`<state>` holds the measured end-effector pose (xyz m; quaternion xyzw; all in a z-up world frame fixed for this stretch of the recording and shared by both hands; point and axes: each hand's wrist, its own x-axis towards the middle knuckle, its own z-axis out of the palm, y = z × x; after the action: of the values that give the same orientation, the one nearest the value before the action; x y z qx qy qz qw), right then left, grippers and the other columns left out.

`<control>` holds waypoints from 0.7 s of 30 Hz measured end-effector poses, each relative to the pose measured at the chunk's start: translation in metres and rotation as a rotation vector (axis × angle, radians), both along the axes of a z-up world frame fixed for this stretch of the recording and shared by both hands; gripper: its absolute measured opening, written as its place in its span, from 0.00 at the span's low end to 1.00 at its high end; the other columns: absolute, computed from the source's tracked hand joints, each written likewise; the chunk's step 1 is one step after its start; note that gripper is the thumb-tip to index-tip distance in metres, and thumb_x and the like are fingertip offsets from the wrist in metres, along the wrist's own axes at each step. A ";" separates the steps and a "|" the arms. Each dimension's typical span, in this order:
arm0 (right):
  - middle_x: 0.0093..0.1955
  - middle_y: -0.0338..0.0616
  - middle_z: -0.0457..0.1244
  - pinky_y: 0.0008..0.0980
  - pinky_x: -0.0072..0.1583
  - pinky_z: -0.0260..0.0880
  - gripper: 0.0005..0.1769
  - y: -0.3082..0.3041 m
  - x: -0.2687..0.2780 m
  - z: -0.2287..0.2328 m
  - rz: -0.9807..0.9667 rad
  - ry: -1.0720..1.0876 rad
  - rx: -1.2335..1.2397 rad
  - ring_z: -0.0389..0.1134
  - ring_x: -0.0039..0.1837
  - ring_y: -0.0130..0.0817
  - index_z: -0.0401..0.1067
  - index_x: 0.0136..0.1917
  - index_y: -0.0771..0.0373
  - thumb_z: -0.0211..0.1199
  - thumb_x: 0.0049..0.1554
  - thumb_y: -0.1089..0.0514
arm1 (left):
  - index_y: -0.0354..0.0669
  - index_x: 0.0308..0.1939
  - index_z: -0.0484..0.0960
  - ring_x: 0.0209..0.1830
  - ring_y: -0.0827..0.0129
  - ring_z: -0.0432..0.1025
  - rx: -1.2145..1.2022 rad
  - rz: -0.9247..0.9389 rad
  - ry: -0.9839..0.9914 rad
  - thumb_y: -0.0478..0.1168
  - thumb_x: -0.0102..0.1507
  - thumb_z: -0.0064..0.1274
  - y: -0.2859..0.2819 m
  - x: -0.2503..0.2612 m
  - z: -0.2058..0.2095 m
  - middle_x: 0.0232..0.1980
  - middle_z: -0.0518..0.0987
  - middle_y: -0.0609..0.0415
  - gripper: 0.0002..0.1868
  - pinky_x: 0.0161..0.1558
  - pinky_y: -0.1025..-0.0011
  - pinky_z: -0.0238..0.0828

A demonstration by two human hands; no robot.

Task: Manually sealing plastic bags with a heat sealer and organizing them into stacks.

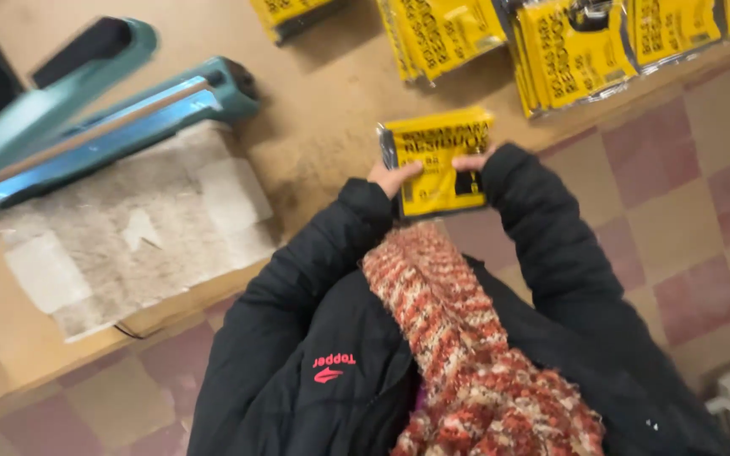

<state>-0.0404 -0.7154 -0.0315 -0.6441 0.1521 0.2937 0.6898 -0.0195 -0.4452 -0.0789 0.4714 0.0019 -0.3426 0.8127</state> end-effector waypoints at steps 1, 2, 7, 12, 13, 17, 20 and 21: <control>0.60 0.43 0.70 0.37 0.59 0.73 0.35 -0.004 0.008 0.017 -0.005 0.022 0.001 0.71 0.58 0.34 0.70 0.68 0.64 0.75 0.49 0.59 | 0.31 0.62 0.77 0.53 0.62 0.78 0.001 -0.005 0.022 0.41 0.63 0.61 -0.012 -0.011 -0.005 0.56 0.83 0.46 0.26 0.56 0.63 0.76; 0.56 0.46 0.71 0.37 0.57 0.73 0.31 -0.009 0.027 0.034 0.115 0.094 -0.292 0.72 0.55 0.36 0.73 0.66 0.65 0.75 0.51 0.56 | 0.30 0.60 0.78 0.51 0.61 0.79 -0.002 0.057 0.068 0.40 0.62 0.62 -0.025 -0.012 -0.009 0.55 0.84 0.46 0.25 0.54 0.63 0.78; 0.49 0.51 0.72 0.38 0.51 0.72 0.29 -0.026 0.097 0.050 0.426 0.064 -0.538 0.71 0.48 0.40 0.76 0.61 0.67 0.78 0.49 0.55 | 0.32 0.58 0.80 0.48 0.58 0.80 0.065 0.196 0.300 0.42 0.62 0.62 -0.071 -0.048 -0.017 0.51 0.85 0.46 0.24 0.51 0.62 0.79; 0.48 0.47 0.73 0.40 0.52 0.74 0.29 0.021 0.171 0.060 1.106 0.078 -0.528 0.74 0.50 0.40 0.76 0.59 0.61 0.78 0.43 0.59 | 0.44 0.69 0.71 0.60 0.59 0.69 -0.105 0.194 0.778 0.53 0.64 0.59 -0.109 -0.093 -0.056 0.62 0.76 0.54 0.33 0.58 0.52 0.65; 0.48 0.47 0.73 0.40 0.52 0.74 0.29 0.030 0.178 0.076 1.117 0.075 -0.521 0.74 0.50 0.40 0.76 0.59 0.61 0.78 0.43 0.59 | 0.44 0.69 0.71 0.60 0.59 0.69 -0.103 0.207 0.781 0.53 0.64 0.59 -0.117 -0.098 -0.062 0.62 0.76 0.54 0.33 0.58 0.52 0.65; 0.48 0.52 0.71 0.42 0.55 0.71 0.36 0.054 0.191 0.132 1.393 -0.198 -0.823 0.72 0.53 0.47 0.74 0.60 0.55 0.81 0.38 0.59 | 0.44 0.75 0.64 0.70 0.56 0.65 -0.229 0.168 0.698 0.58 0.69 0.51 -0.143 -0.100 -0.062 0.71 0.71 0.52 0.36 0.70 0.53 0.56; 0.48 0.53 0.70 0.44 0.55 0.69 0.24 0.044 0.179 0.125 1.418 -0.495 -0.987 0.70 0.54 0.51 0.78 0.55 0.57 0.74 0.44 0.55 | 0.47 0.76 0.61 0.73 0.59 0.63 -0.278 0.087 0.628 0.60 0.70 0.44 -0.156 -0.091 -0.035 0.75 0.68 0.55 0.35 0.73 0.52 0.51; 0.47 0.54 0.70 0.46 0.55 0.69 0.17 0.037 0.175 0.116 1.354 -0.616 -1.078 0.71 0.52 0.52 0.77 0.54 0.59 0.67 0.51 0.54 | 0.49 0.77 0.60 0.75 0.62 0.62 -0.314 0.035 0.563 0.61 0.71 0.40 -0.159 -0.086 -0.024 0.76 0.67 0.56 0.35 0.73 0.53 0.49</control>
<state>0.1345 -0.6781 0.0849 -0.8801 -0.3316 0.3396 -0.0132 -0.1051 -0.6047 -0.1033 0.2268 0.1820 -0.4415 0.8488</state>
